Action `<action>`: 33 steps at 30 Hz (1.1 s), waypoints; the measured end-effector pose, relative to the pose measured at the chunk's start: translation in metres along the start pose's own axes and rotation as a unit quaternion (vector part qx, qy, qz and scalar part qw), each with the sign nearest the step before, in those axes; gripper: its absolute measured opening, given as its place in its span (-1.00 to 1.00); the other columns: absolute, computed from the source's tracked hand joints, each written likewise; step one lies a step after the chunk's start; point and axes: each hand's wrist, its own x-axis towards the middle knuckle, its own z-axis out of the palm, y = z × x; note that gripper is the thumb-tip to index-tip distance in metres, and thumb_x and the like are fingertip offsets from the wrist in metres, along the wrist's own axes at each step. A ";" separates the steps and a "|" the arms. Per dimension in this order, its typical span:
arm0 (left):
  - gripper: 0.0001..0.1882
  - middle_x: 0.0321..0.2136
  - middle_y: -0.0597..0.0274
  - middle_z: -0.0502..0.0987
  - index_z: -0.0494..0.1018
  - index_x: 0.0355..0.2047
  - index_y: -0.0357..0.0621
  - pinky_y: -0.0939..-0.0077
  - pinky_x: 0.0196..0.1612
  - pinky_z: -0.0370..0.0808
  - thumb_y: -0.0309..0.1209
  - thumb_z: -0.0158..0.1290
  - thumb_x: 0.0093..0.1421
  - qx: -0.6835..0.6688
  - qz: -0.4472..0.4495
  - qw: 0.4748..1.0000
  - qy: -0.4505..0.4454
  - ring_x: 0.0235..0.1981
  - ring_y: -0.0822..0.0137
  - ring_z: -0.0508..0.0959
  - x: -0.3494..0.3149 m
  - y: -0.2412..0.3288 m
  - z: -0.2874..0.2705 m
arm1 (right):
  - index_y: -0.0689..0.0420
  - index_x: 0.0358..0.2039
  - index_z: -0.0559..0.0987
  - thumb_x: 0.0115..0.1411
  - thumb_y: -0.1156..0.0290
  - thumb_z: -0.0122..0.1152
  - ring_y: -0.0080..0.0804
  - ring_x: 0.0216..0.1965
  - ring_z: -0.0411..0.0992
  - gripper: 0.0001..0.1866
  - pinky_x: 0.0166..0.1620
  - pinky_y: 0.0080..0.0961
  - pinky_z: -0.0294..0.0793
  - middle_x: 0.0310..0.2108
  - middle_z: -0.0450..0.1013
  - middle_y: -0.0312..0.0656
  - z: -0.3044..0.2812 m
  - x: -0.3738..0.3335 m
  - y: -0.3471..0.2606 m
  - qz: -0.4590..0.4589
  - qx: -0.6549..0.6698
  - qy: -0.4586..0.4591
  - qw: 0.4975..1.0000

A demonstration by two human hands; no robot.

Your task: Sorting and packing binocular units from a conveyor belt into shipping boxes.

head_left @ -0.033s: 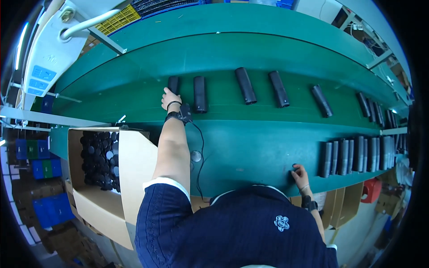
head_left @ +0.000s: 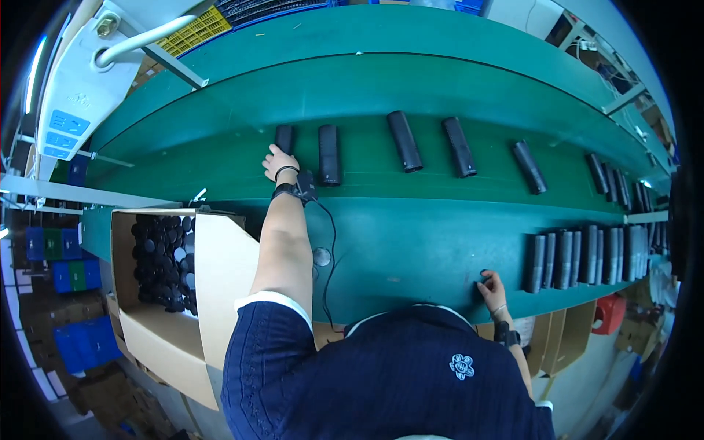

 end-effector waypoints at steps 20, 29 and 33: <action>-0.20 -0.05 -0.01 0.30 0.15 0.11 0.09 0.00 -0.04 0.34 -0.20 0.23 -0.18 -0.179 0.298 0.936 0.044 0.01 -0.09 0.28 -0.147 0.057 -0.007 | 0.08 -0.22 0.36 -0.20 0.50 0.37 -0.11 -0.25 0.38 -0.51 -0.22 -0.28 0.41 -0.28 0.38 -0.11 0.020 -0.007 0.002 -0.015 -0.187 0.096 0.978; -0.83 -0.38 0.30 0.51 0.46 -0.24 -0.27 0.70 -0.26 0.42 -0.51 0.07 0.15 -0.367 0.436 0.625 -0.534 -0.37 0.54 0.48 -0.389 0.017 -0.025 | 0.04 -0.15 0.41 -0.06 0.37 0.27 -0.11 -0.10 0.34 -0.59 -0.12 -0.27 0.35 -0.23 0.37 -0.07 0.010 -0.029 0.005 -0.081 -0.116 0.160 0.977; -0.83 -0.39 0.30 0.53 0.46 -0.23 -0.24 0.69 -0.28 0.42 -0.48 0.07 0.15 -0.305 0.473 0.605 -0.563 -0.35 0.54 0.49 -0.473 0.023 -0.025 | 0.11 -0.11 0.45 0.08 0.23 0.23 -0.49 -0.37 0.36 -0.61 -0.30 -0.49 0.38 -0.44 0.43 -0.25 -0.013 -0.092 0.034 -0.120 0.238 0.000 0.964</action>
